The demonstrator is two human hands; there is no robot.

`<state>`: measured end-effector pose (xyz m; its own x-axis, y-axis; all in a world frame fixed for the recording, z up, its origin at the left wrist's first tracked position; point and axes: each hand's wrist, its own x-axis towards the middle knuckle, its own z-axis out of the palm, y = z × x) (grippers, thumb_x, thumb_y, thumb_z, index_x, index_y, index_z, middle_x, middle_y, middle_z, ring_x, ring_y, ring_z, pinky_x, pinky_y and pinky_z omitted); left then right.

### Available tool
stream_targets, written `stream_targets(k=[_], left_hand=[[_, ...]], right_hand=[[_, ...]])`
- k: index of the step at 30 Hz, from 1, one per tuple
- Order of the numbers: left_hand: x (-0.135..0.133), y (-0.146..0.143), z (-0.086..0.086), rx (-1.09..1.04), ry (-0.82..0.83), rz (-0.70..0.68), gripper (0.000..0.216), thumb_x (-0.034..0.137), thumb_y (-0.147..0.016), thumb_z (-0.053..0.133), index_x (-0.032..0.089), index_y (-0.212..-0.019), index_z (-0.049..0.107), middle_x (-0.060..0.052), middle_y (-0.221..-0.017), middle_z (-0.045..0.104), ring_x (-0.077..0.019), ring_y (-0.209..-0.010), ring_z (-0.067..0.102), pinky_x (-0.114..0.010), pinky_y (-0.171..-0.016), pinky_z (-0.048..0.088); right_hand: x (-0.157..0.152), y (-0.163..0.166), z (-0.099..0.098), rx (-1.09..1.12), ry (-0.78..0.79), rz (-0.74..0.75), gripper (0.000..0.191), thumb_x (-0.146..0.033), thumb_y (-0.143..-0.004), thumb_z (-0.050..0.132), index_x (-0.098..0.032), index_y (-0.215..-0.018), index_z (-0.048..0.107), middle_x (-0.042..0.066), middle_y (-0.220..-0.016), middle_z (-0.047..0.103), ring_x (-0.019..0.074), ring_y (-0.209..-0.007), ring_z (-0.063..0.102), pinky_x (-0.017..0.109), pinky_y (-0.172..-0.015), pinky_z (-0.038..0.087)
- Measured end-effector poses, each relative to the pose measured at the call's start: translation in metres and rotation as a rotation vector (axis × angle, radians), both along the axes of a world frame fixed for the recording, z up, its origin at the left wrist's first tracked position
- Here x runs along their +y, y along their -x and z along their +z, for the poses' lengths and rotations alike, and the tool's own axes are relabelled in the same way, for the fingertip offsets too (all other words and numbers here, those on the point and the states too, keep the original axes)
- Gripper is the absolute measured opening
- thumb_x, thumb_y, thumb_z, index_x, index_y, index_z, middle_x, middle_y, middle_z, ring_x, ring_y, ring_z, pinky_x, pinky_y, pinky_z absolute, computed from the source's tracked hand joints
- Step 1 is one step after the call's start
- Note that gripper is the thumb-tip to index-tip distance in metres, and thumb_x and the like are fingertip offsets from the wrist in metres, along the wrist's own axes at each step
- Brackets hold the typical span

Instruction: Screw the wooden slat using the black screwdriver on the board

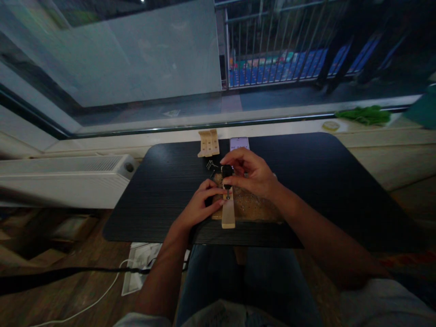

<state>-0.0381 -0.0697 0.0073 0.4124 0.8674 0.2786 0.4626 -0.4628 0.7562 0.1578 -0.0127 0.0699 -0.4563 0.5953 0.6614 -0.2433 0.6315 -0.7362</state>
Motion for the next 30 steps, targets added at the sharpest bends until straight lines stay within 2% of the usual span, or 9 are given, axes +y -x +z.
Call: stream_targets(k=[20,26,30], left_hand=[[0.0008,-0.0001,0.0015,-0.007,-0.011,-0.014,0.030,0.040,-0.089,0.057,0.025,-0.112,0.069,-0.006,-0.105,0.053,-0.0232,-0.109,0.050,-0.042,-0.102,0.040],[-0.0004,-0.0007,0.0025,0.002,0.027,0.008,0.029,0.041,-0.088,0.058,0.024,-0.109,0.070,-0.007,-0.107,0.052,-0.0236,-0.110,0.049,-0.041,-0.102,0.040],[-0.0009,-0.0017,0.0038,0.000,0.036,-0.001,0.029,0.039,-0.088,0.058,0.022,-0.108,0.069,-0.007,-0.106,0.051,-0.0230,-0.107,0.049,-0.040,-0.100,0.041]], right_hand=[[-0.0011,0.0026,0.0006,0.027,-0.156,-0.037,0.021,-0.028,-0.078,0.074,-0.021,-0.095,0.065,-0.005,-0.076,0.047,0.0048,-0.056,0.037,0.019,-0.051,0.033],[0.0005,-0.0021,0.0035,-0.054,-0.182,0.042,0.021,-0.030,-0.089,0.061,-0.020,-0.106,0.064,0.001,-0.090,0.059,0.0072,-0.065,0.047,0.021,-0.057,0.040],[0.0018,-0.0069,0.0051,-0.115,-0.129,0.075,0.024,-0.029,-0.093,0.054,-0.017,-0.112,0.061,0.006,-0.102,0.064,0.0097,-0.076,0.056,0.024,-0.064,0.044]])
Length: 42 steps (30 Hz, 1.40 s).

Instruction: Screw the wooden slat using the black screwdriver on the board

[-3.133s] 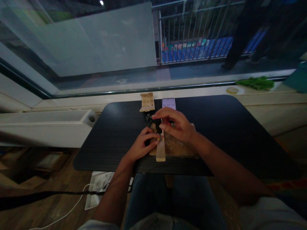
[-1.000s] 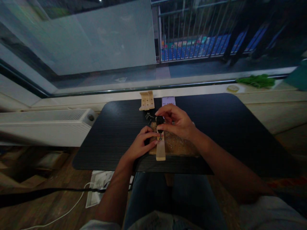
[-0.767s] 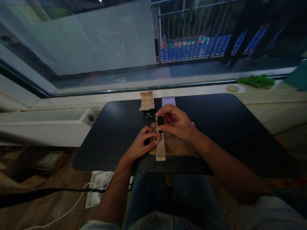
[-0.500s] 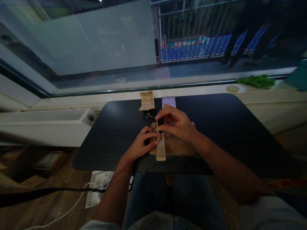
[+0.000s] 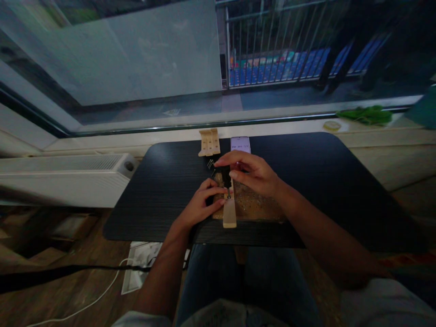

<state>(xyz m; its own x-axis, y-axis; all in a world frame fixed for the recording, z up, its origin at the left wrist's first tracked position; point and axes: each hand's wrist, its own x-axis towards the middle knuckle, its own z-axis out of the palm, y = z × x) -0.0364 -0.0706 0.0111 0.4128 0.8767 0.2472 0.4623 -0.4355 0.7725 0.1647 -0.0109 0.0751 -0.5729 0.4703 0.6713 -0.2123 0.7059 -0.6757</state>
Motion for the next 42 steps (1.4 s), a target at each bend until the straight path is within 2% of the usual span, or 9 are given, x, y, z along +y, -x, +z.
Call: stream_targets(k=[6,10,14,20,23,25,27,35,42], left_hand=[[-0.0003,-0.0009,0.0027,-0.010,-0.009,-0.004,0.028,0.039,-0.089,0.057,0.021,-0.106,0.069,-0.005,-0.097,0.048,-0.0206,-0.097,0.049,-0.037,-0.092,0.043],[-0.0005,-0.0006,0.0040,0.001,0.010,0.005,0.030,0.041,-0.088,0.057,0.021,-0.106,0.070,-0.005,-0.096,0.048,-0.0199,-0.095,0.049,-0.037,-0.091,0.043],[-0.0003,-0.0005,0.0036,0.000,-0.001,0.000,0.031,0.042,-0.089,0.057,0.021,-0.107,0.070,-0.005,-0.096,0.048,-0.0200,-0.096,0.048,-0.037,-0.092,0.043],[0.0002,-0.0006,0.0021,0.002,-0.006,0.006,0.030,0.042,-0.088,0.057,0.022,-0.106,0.070,-0.006,-0.102,0.051,-0.0223,-0.105,0.049,-0.040,-0.098,0.041],[0.0004,0.0001,0.0005,-0.004,-0.004,0.009,0.029,0.042,-0.088,0.058,0.022,-0.106,0.070,-0.007,-0.105,0.052,-0.0227,-0.107,0.049,-0.040,-0.100,0.041],[0.0004,0.0005,-0.0002,-0.006,-0.007,0.006,0.029,0.041,-0.088,0.058,0.022,-0.106,0.070,-0.007,-0.106,0.052,-0.0229,-0.108,0.049,-0.041,-0.100,0.041],[0.0002,0.0005,0.0000,-0.004,-0.010,0.004,0.029,0.041,-0.088,0.058,0.022,-0.106,0.070,-0.007,-0.106,0.052,-0.0232,-0.109,0.049,-0.041,-0.101,0.041],[0.0009,0.0010,-0.0024,0.007,0.000,0.008,0.031,0.042,-0.088,0.058,0.024,-0.110,0.070,-0.007,-0.108,0.052,-0.0241,-0.112,0.047,-0.043,-0.103,0.039],[0.0008,0.0019,-0.0038,-0.006,-0.026,-0.011,0.030,0.040,-0.089,0.057,0.023,-0.111,0.069,-0.007,-0.110,0.052,-0.0236,-0.112,0.048,-0.042,-0.103,0.039]], right_hand=[[0.0002,-0.0004,-0.0017,-0.030,0.158,0.069,0.027,-0.032,-0.093,0.053,-0.017,-0.115,0.057,0.009,-0.117,0.064,0.0140,-0.104,0.061,0.029,-0.083,0.049],[-0.0005,0.0020,-0.0030,0.038,0.231,0.163,0.026,-0.029,-0.094,0.052,-0.015,-0.116,0.052,0.010,-0.115,0.064,0.0134,-0.109,0.062,0.030,-0.090,0.050],[-0.0018,0.0034,-0.0023,0.059,0.247,0.221,0.023,-0.023,-0.094,0.051,-0.016,-0.116,0.051,0.007,-0.108,0.065,0.0104,-0.101,0.065,0.026,-0.085,0.053],[-0.0037,0.0039,-0.0001,0.046,0.213,0.190,0.027,-0.023,-0.094,0.052,-0.017,-0.120,0.053,0.006,-0.106,0.065,0.0111,-0.099,0.065,0.026,-0.083,0.054],[-0.0046,0.0034,0.0017,0.000,0.184,0.127,0.027,-0.024,-0.093,0.053,-0.018,-0.119,0.058,0.004,-0.102,0.067,0.0068,-0.078,0.063,0.020,-0.067,0.053],[-0.0052,0.0029,0.0031,-0.021,0.146,0.086,0.025,-0.024,-0.093,0.054,-0.018,-0.117,0.061,0.002,-0.096,0.069,0.0037,-0.062,0.056,0.016,-0.055,0.047],[-0.0058,0.0026,0.0043,-0.017,0.099,0.053,0.024,-0.023,-0.092,0.055,-0.018,-0.115,0.062,0.000,-0.089,0.069,0.0027,-0.055,0.050,0.015,-0.050,0.043],[-0.0071,0.0027,0.0032,-0.047,-0.004,-0.094,0.025,-0.032,-0.089,0.061,-0.020,-0.110,0.068,-0.006,-0.059,0.051,0.0050,-0.048,0.039,0.018,-0.044,0.032],[-0.0087,0.0038,0.0037,-0.028,0.009,-0.133,0.023,-0.033,-0.085,0.065,-0.020,-0.103,0.070,-0.006,-0.060,0.051,0.0045,-0.047,0.036,0.019,-0.044,0.030]])
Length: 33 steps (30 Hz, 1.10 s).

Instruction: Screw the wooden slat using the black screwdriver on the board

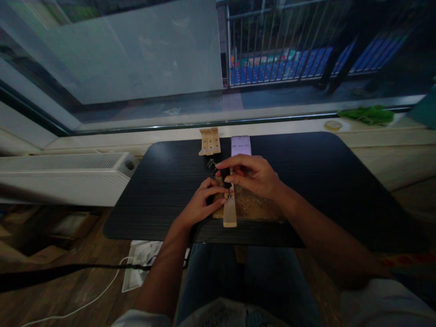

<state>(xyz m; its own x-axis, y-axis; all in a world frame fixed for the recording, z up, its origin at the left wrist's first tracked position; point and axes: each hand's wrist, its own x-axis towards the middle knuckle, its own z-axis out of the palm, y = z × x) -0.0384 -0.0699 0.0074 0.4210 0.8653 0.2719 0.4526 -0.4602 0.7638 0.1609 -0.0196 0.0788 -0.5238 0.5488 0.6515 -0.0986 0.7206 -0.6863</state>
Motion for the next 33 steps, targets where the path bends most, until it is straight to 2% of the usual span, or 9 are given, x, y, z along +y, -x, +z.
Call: stream_targets(k=[10,17,33], left_hand=[[-0.0002,-0.0006,0.0020,0.012,0.008,0.013,0.028,0.039,-0.089,0.058,0.024,-0.110,0.069,-0.007,-0.109,0.052,-0.0232,-0.111,0.048,-0.041,-0.103,0.039],[0.0001,0.0003,-0.0007,0.006,0.002,0.009,0.031,0.041,-0.089,0.058,0.024,-0.112,0.068,-0.006,-0.108,0.052,-0.0234,-0.112,0.049,-0.042,-0.103,0.039],[0.0003,0.0000,-0.0010,-0.004,-0.042,-0.005,0.030,0.040,-0.089,0.058,0.024,-0.112,0.068,-0.007,-0.105,0.053,-0.0229,-0.106,0.050,-0.042,-0.097,0.042]], right_hand=[[0.0004,0.0014,-0.0012,0.038,-0.019,-0.038,0.019,-0.027,-0.082,0.068,-0.020,-0.100,0.069,-0.003,-0.079,0.064,0.0037,-0.050,0.036,0.018,-0.045,0.031],[-0.0007,0.0033,-0.0017,0.060,-0.037,-0.053,0.019,-0.022,-0.081,0.069,-0.019,-0.099,0.067,-0.004,-0.078,0.061,0.0032,-0.050,0.035,0.018,-0.045,0.028],[0.0004,0.0064,-0.0071,0.118,-0.112,-0.094,0.023,-0.020,-0.077,0.073,-0.020,-0.098,0.062,-0.007,-0.075,0.048,0.0039,-0.055,0.035,0.019,-0.050,0.029]])
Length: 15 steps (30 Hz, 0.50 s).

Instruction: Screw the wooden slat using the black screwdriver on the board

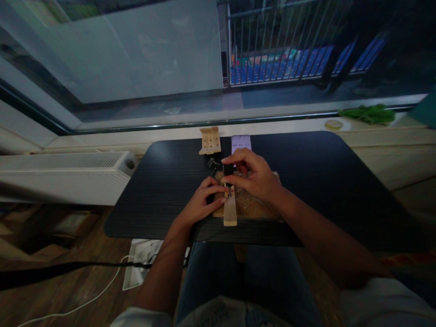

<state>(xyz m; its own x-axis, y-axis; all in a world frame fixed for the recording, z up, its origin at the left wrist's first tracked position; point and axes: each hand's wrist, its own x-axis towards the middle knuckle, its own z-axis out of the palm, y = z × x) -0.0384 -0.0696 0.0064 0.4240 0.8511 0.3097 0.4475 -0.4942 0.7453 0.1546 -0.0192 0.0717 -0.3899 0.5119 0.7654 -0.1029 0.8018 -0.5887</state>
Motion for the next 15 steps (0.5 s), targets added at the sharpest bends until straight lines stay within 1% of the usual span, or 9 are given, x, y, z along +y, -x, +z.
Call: stream_targets(k=[6,11,13,15], left_hand=[[0.0005,0.0004,0.0005,-0.009,0.005,0.000,0.029,0.040,-0.089,0.058,0.025,-0.112,0.068,-0.006,-0.104,0.053,-0.0223,-0.106,0.051,-0.041,-0.098,0.042],[0.0006,0.0007,-0.0006,-0.006,0.005,0.003,0.029,0.040,-0.089,0.058,0.025,-0.111,0.068,-0.006,-0.103,0.053,-0.0222,-0.105,0.051,-0.040,-0.097,0.043],[0.0008,0.0009,-0.0015,-0.009,0.002,0.002,0.029,0.040,-0.089,0.058,0.024,-0.111,0.068,-0.006,-0.103,0.053,-0.0221,-0.105,0.051,-0.040,-0.096,0.043],[0.0012,0.0012,-0.0026,-0.011,-0.005,0.003,0.029,0.040,-0.089,0.058,0.024,-0.110,0.068,-0.006,-0.102,0.053,-0.0217,-0.104,0.051,-0.039,-0.096,0.043]], right_hand=[[-0.0006,0.0002,-0.0005,-0.011,-0.013,-0.046,0.023,-0.026,-0.078,0.073,-0.021,-0.096,0.061,-0.006,-0.076,0.048,0.0051,-0.056,0.036,0.020,-0.050,0.031],[-0.0020,0.0005,-0.0003,-0.022,-0.038,-0.071,0.024,-0.022,-0.077,0.072,-0.021,-0.098,0.060,-0.004,-0.083,0.055,0.0057,-0.058,0.041,0.020,-0.051,0.034],[-0.0020,0.0009,0.0001,-0.024,-0.065,-0.061,0.024,-0.019,-0.078,0.072,-0.021,-0.098,0.059,-0.002,-0.088,0.057,0.0066,-0.061,0.045,0.021,-0.053,0.037],[-0.0013,0.0012,0.0002,-0.018,-0.097,-0.043,0.023,-0.019,-0.078,0.072,-0.021,-0.097,0.060,-0.002,-0.087,0.057,0.0076,-0.064,0.047,0.022,-0.056,0.040]])
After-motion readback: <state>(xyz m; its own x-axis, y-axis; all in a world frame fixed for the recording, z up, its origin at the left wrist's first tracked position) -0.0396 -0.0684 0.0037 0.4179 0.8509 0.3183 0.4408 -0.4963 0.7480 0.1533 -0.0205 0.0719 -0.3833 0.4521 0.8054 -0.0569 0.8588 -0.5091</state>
